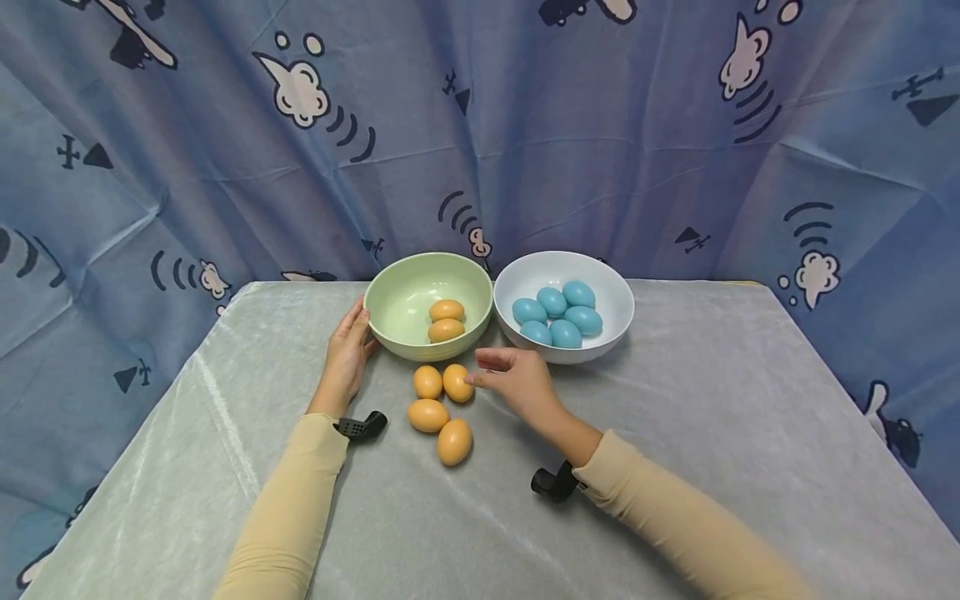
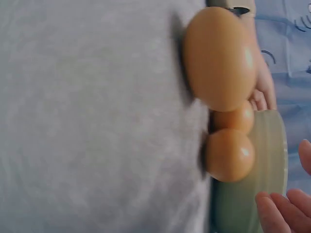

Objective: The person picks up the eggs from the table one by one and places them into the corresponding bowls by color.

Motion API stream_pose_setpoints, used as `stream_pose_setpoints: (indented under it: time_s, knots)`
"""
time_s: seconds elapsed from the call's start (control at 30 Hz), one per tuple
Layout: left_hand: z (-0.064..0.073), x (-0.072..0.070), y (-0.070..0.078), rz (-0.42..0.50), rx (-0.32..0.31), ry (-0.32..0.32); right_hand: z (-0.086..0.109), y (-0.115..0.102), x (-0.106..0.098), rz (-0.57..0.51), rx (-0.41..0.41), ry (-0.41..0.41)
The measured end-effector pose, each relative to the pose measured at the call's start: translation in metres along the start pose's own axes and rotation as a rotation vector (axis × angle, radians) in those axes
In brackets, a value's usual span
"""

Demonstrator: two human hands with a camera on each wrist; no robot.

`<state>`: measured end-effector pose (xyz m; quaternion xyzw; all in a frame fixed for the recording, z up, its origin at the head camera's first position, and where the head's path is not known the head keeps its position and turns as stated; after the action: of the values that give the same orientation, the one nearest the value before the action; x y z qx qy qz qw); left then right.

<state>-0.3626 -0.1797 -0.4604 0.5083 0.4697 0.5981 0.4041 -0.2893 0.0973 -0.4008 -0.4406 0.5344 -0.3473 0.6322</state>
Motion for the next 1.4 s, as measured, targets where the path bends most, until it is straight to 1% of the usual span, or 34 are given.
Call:
stream_pose_setpoints:
  time_s: [0.2, 0.33, 0.5, 0.8, 1.03, 1.4]
  knots:
    - [0.001, 0.001, 0.0, -0.003, -0.002, -0.004, -0.007, 0.014, 0.011, 0.039, 0.055, -0.022]
    - [0.002, 0.0, 0.0, 0.0, 0.002, -0.004, -0.01, 0.022, 0.018, 0.037, 0.095, -0.035]
    - [0.002, 0.0, 0.001, -0.009, 0.003, -0.004, -0.013, 0.028, 0.026, 0.042, 0.118, -0.044]
    - [0.001, 0.002, 0.001, -0.001, 0.012, -0.009, -0.018, 0.028, 0.03, 0.066, 0.128, -0.029]
    - [0.0, 0.0, 0.0, -0.005, 0.001, -0.003, -0.019, 0.026, 0.035, 0.09, 0.119, -0.044]
    - [0.0, 0.0, 0.0, 0.012, 0.013, -0.012, -0.015, 0.017, 0.027, 0.065, 0.107, -0.017]
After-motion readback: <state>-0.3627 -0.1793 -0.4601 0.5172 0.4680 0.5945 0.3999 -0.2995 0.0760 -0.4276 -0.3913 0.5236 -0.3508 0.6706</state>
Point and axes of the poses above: each hand's wrist, its own z-axis away from the middle knuckle, its own x-axis out of the palm, y = z × x, the point moved 8 cm from there along -z, towards the middle knuckle, and after that the axes turned 1 degree about x, right-handed, at the moved point
